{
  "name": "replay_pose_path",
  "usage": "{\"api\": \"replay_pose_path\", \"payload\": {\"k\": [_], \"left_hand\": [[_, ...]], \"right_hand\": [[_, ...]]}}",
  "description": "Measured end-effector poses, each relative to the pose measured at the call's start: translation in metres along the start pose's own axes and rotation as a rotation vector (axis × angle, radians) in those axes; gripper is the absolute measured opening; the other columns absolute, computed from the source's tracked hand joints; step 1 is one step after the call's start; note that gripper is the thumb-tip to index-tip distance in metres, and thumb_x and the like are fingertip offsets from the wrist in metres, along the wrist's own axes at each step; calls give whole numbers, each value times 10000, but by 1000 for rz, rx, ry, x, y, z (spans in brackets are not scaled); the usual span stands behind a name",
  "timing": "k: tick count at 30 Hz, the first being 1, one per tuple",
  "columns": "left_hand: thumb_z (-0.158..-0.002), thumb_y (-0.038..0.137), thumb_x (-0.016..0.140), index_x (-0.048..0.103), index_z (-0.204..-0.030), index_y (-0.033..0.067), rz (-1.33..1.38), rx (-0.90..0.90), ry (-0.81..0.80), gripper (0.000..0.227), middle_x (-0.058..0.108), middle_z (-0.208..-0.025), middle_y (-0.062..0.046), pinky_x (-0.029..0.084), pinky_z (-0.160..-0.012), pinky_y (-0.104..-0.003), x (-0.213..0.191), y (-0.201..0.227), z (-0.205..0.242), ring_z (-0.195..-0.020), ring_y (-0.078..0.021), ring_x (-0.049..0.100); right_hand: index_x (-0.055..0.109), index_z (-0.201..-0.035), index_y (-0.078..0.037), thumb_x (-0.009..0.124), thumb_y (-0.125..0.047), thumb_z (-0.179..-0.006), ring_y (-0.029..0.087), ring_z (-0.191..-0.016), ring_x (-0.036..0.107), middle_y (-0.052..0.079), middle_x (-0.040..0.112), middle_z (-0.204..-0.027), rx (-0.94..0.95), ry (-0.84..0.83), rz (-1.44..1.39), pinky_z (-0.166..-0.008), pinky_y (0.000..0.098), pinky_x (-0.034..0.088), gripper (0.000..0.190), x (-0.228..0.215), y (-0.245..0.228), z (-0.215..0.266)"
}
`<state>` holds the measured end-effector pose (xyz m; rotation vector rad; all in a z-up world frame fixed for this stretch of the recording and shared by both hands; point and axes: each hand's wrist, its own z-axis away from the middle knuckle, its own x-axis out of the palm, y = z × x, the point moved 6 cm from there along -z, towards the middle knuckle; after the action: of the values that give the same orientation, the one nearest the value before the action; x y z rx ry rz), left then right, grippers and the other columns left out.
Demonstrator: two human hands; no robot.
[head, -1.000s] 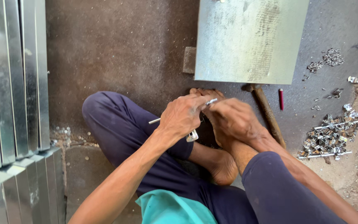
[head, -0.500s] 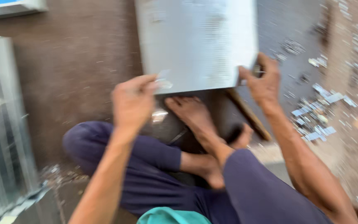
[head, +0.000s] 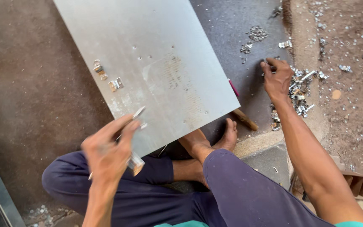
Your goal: The person assembles metal boxes by marking holes with a pencil, punching them with a hammer and punch, and inserting metal fasteners. They work on multiple metal sheets, attaching them to form box structures.
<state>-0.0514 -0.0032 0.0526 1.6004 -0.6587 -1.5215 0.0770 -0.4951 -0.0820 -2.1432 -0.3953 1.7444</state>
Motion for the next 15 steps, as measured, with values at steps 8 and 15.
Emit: {"api": "replay_pose_path", "payload": {"k": [8, 15], "left_hand": [[-904, 240, 804, 803, -1043, 147, 21, 359, -227, 167, 777, -855, -63, 508, -569, -349, 78, 22, -84, -620, -187, 678], [-889, 273, 800, 809, -997, 210, 46, 372, -374, 126, 796, -827, 1, 503, -549, -300, 114, 14, -134, -628, -128, 699]], "right_hand": [[730, -1095, 32, 787, -154, -1006, 256, -843, 707, 173, 722, -968, 10, -4, -72, -718, 378, 565, 214, 13, 28, 11], [716, -1106, -21, 691, -219, -1129, 208, -812, 692, 119, 737, -961, -4, -117, 35, -666, 358, 563, 201, 31, 3, 11]]}}
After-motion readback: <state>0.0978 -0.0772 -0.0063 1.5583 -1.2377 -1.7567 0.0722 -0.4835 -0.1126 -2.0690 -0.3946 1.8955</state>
